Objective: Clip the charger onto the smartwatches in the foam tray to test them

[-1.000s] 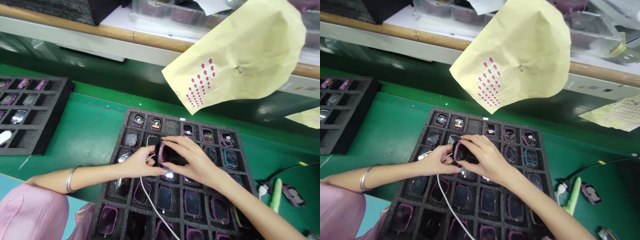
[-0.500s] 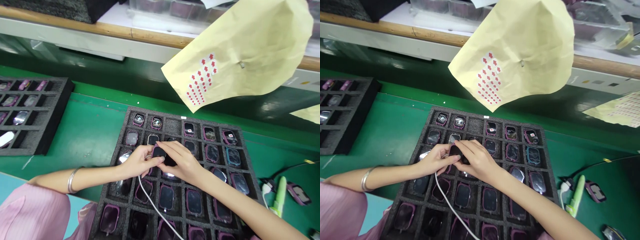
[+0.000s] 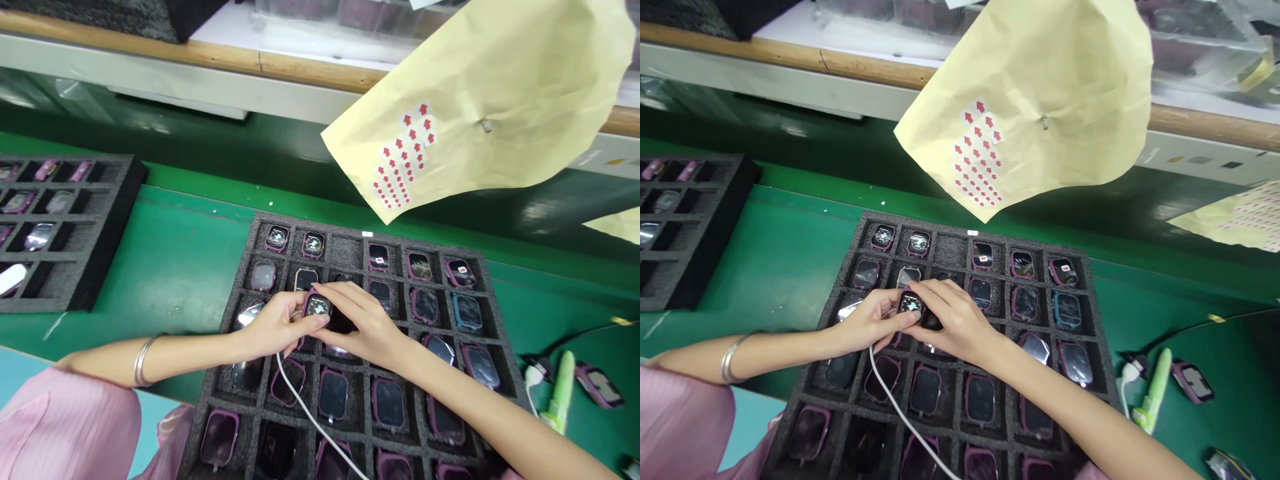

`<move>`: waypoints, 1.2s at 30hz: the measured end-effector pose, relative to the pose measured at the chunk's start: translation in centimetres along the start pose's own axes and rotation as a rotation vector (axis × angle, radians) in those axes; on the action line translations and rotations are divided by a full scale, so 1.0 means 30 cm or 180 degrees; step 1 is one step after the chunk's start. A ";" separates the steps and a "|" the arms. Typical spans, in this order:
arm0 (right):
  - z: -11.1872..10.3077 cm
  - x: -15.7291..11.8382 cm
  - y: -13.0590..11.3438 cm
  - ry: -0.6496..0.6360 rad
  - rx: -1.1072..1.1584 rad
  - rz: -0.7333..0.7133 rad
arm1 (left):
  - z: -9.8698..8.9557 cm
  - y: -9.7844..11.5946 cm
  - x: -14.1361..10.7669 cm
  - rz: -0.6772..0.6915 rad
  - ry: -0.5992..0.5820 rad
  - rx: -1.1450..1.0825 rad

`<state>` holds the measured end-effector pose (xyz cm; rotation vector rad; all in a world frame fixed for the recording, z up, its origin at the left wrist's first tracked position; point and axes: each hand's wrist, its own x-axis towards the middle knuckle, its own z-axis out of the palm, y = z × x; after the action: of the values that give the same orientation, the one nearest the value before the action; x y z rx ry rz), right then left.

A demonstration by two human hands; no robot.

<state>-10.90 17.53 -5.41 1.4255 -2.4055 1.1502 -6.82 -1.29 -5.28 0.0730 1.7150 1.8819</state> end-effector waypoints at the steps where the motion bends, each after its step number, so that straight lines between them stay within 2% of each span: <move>1: 0.000 0.000 0.000 -0.0009 0.0025 0.0017 | 0.000 0.001 -0.001 0.0005 0.0005 0.0005; 8: 0.003 -0.003 -0.004 -0.0002 0.0229 0.0206 | -0.002 0.002 0.000 -0.0004 -0.0001 0.0057; 29: 0.014 -0.012 -0.004 -0.0022 0.0221 0.0239 | 0.002 -0.007 0.001 -0.0086 -0.0018 0.0074; 33: -0.021 0.003 -0.007 -0.0016 0.0362 0.0276 | 0.009 -0.008 0.003 0.0062 0.0092 0.0123; 36: -0.082 0.038 0.025 0.0173 0.0328 0.0499 | 0.013 -0.005 -0.001 0.0116 -0.0061 0.0069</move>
<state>-12.76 18.56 -3.56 1.2326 -2.4909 1.3480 -6.59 -0.94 -5.35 0.1311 1.7324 1.8830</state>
